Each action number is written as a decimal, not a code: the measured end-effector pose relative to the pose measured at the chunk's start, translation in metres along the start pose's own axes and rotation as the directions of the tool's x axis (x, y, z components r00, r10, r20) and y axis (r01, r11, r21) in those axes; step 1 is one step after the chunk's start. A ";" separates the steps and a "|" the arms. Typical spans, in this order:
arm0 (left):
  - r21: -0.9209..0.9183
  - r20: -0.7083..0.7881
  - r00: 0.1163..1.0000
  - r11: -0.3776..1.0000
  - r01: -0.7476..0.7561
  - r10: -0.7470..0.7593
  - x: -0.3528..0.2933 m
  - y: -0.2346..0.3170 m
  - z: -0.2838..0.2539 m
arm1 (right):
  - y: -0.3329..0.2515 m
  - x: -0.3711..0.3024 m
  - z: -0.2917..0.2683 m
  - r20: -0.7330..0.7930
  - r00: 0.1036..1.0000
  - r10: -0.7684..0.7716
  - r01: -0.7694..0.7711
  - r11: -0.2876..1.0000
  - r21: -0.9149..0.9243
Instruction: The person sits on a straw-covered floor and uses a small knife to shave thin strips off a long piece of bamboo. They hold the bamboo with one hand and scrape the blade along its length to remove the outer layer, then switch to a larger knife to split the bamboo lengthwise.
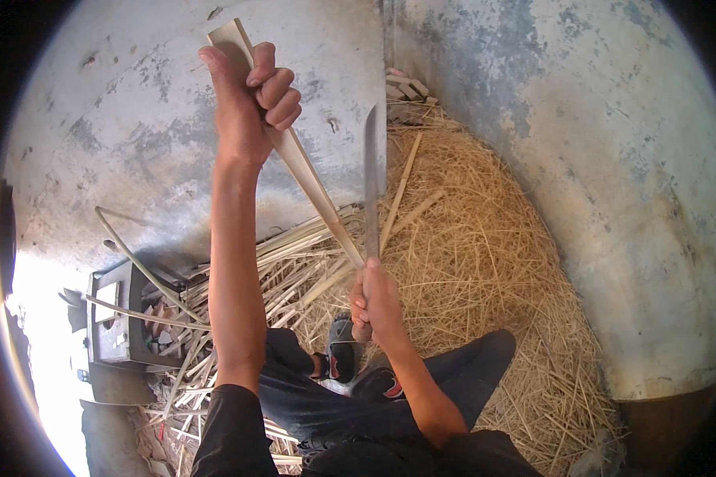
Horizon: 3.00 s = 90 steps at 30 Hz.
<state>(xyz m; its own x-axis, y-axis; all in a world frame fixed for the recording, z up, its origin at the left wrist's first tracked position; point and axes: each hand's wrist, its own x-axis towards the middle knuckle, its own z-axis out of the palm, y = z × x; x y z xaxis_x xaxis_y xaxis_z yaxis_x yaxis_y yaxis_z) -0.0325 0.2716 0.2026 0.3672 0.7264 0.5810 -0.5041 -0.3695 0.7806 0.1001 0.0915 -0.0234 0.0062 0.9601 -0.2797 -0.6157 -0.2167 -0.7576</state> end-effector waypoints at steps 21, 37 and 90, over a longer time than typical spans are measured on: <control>-0.033 0.086 0.995 0.998 0.057 -0.054 0.003 -0.001 0.025 | 0.036 0.001 -0.020 -0.015 1.000 0.009 -0.009 0.999 -0.049; 0.038 0.031 0.999 0.999 0.015 -0.017 0.000 -0.003 0.039 | 0.052 0.010 -0.036 -0.070 0.979 0.190 -0.191 0.981 -0.016; 0.206 -0.125 0.989 0.977 -0.047 0.074 0.004 -0.006 0.039 | 0.023 -0.005 -0.001 -0.043 0.997 -0.063 0.060 0.995 -0.080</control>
<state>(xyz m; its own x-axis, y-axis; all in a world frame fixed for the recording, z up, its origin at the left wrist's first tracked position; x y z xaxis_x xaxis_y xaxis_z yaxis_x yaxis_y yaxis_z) 0.0022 0.2537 0.2093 0.2284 0.7637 0.6039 -0.3491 -0.5148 0.7830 0.0868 0.0815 -0.0398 0.0788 0.9635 -0.2558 -0.5492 -0.1722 -0.8177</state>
